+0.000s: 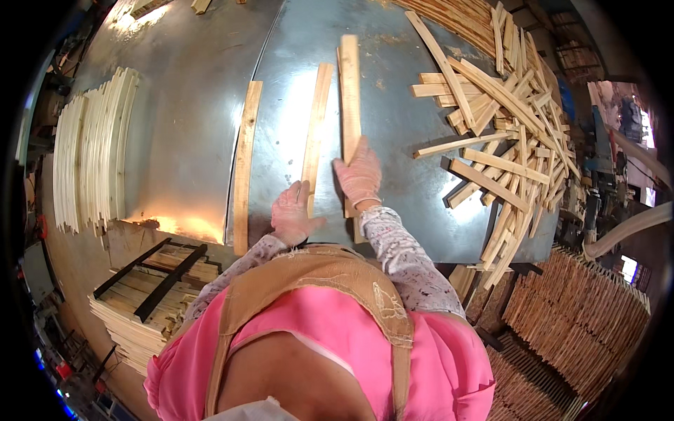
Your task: The person gathers thin wooden slats from a pile on a metal table and arranges them into neat, aligned stacks. The person repeatedly picks up groups of slats, aligns them, and places them into a growing stack on the left side of the workspace.
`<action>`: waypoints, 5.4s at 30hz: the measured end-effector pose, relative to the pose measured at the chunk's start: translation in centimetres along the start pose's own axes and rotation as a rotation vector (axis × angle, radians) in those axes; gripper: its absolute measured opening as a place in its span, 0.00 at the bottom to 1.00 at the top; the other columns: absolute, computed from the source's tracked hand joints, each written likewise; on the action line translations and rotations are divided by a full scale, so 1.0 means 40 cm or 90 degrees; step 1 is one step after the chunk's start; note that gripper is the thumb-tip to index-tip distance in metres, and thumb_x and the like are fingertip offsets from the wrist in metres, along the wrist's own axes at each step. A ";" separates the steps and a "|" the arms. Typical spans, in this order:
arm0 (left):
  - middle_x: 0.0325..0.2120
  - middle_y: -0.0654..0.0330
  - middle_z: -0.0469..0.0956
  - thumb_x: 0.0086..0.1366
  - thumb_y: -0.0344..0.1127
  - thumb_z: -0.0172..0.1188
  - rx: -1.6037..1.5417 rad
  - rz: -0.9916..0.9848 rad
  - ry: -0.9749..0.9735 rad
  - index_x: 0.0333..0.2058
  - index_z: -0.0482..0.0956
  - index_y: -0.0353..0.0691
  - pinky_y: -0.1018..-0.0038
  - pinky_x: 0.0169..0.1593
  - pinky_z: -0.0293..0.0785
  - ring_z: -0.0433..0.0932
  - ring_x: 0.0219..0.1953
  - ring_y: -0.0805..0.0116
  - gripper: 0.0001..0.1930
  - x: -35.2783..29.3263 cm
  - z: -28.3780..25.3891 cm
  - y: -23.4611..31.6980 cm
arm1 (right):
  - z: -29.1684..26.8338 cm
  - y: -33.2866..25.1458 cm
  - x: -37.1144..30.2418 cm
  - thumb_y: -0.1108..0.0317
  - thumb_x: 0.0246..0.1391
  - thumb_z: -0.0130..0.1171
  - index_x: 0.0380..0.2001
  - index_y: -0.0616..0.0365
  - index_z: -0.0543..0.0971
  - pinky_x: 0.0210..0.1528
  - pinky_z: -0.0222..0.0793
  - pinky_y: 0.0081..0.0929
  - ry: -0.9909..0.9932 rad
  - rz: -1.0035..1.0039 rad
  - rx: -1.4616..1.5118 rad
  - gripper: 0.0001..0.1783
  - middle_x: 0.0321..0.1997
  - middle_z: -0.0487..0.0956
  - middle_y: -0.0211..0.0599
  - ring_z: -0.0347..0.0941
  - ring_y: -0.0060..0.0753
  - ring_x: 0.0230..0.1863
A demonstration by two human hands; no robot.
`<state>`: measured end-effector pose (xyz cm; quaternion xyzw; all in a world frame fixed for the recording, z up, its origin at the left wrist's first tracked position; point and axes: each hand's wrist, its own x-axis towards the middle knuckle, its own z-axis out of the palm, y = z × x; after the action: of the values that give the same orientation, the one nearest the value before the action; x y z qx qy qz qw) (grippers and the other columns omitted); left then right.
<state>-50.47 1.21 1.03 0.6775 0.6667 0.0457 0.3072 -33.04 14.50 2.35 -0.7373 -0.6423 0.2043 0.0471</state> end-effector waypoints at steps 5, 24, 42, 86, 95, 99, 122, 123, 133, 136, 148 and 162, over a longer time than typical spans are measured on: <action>0.65 0.46 0.69 0.64 0.38 0.64 -0.134 -0.134 0.105 0.75 0.59 0.36 0.57 0.72 0.65 0.67 0.69 0.47 0.42 0.085 0.030 -0.015 | -0.006 0.064 0.006 0.50 0.52 0.72 0.78 0.50 0.60 0.67 0.72 0.50 0.020 -0.002 -0.057 0.54 0.64 0.74 0.57 0.72 0.64 0.64; 0.59 0.46 0.78 0.69 0.44 0.67 -0.840 -0.194 0.090 0.72 0.61 0.31 0.61 0.64 0.77 0.79 0.59 0.55 0.40 0.236 0.124 0.247 | -0.014 0.280 0.063 0.34 0.53 0.72 0.60 0.66 0.81 0.62 0.76 0.38 -0.475 -0.027 0.610 0.47 0.54 0.86 0.53 0.82 0.47 0.56; 0.45 0.54 0.81 0.73 0.39 0.62 -0.810 -0.331 0.117 0.67 0.70 0.32 0.70 0.45 0.81 0.82 0.42 0.64 0.29 0.307 0.146 0.335 | -0.088 0.367 0.137 0.40 0.69 0.53 0.72 0.52 0.66 0.51 0.79 0.59 -0.376 -0.188 0.062 0.38 0.44 0.87 0.59 0.84 0.68 0.48; 0.71 0.40 0.65 0.69 0.47 0.64 0.154 0.048 0.357 0.72 0.66 0.35 0.45 0.79 0.52 0.62 0.75 0.39 0.38 0.657 -0.175 0.466 | -0.397 0.509 0.995 0.53 0.62 0.66 0.71 0.57 0.68 0.69 0.67 0.51 0.063 -0.297 -0.114 0.39 0.57 0.82 0.51 0.75 0.52 0.64; 0.37 0.42 0.86 0.73 0.58 0.57 0.101 -0.043 -0.131 0.54 0.82 0.35 0.53 0.53 0.79 0.86 0.44 0.42 0.29 0.847 -0.431 0.612 | -0.639 0.575 1.026 0.57 0.58 0.68 0.61 0.56 0.76 0.61 0.73 0.45 0.227 -0.495 -0.115 0.30 0.50 0.83 0.46 0.79 0.48 0.54; 0.38 0.47 0.81 0.74 0.34 0.59 -0.398 0.008 0.033 0.52 0.79 0.37 0.58 0.42 0.81 0.83 0.39 0.51 0.12 0.823 -0.195 0.464 | -0.634 0.785 1.184 0.62 0.65 0.59 0.56 0.56 0.80 0.59 0.77 0.47 0.301 -0.254 -0.279 0.19 0.54 0.84 0.48 0.80 0.50 0.58; 0.37 0.52 0.79 0.63 0.19 0.61 -1.067 -0.196 -0.169 0.59 0.67 0.40 0.57 0.36 0.88 0.83 0.32 0.58 0.26 0.928 0.090 0.662 | -0.987 1.303 0.907 0.63 0.56 0.63 0.69 0.55 0.71 0.57 0.77 0.50 0.198 -0.112 -0.327 0.36 0.53 0.83 0.53 0.80 0.60 0.54; 0.37 0.52 0.79 0.63 0.19 0.61 -1.077 -0.219 -0.206 0.59 0.67 0.39 0.57 0.36 0.88 0.83 0.31 0.59 0.26 0.933 0.094 0.635 | -1.006 1.344 0.920 0.62 0.56 0.65 0.68 0.55 0.71 0.58 0.77 0.51 0.221 -0.101 -0.340 0.36 0.53 0.83 0.52 0.80 0.61 0.54; 0.45 0.46 0.83 0.64 0.37 0.69 -0.325 -0.243 0.121 0.67 0.66 0.30 0.62 0.52 0.81 0.85 0.46 0.57 0.36 0.647 -0.142 0.513 | -0.999 1.168 0.802 0.57 0.59 0.65 0.77 0.56 0.64 0.69 0.70 0.49 0.053 0.035 -0.204 0.45 0.69 0.78 0.57 0.74 0.63 0.69; 0.56 0.37 0.80 0.64 0.48 0.68 -0.176 -0.320 0.146 0.69 0.65 0.33 0.58 0.65 0.74 0.79 0.61 0.41 0.41 0.423 -0.283 0.386 | -0.922 1.224 0.747 0.58 0.60 0.67 0.77 0.60 0.62 0.71 0.68 0.45 0.142 -0.030 -0.143 0.46 0.70 0.77 0.58 0.72 0.62 0.71; 0.75 0.43 0.61 0.56 0.46 0.74 -0.020 -0.389 0.205 0.62 0.79 0.42 0.53 0.79 0.54 0.59 0.76 0.40 0.35 -0.120 -0.008 -0.165 | -0.285 0.585 0.238 0.55 0.67 0.54 0.49 0.55 0.85 0.54 0.79 0.50 -0.190 -0.365 -0.369 0.19 0.45 0.86 0.53 0.84 0.59 0.48; 0.71 0.47 0.68 0.61 0.49 0.73 0.163 -0.346 0.220 0.79 0.57 0.51 0.55 0.72 0.69 0.69 0.72 0.44 0.50 -0.130 0.012 -0.040 | -0.270 0.549 0.065 0.45 0.49 0.73 0.64 0.59 0.75 0.59 0.74 0.48 0.272 -0.038 -0.135 0.44 0.54 0.83 0.47 0.78 0.52 0.57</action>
<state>-52.22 -3.92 1.69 0.4905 0.8652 -0.0081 0.1033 -8.53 15.33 4.30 -0.7454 -0.6569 -0.0267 0.1105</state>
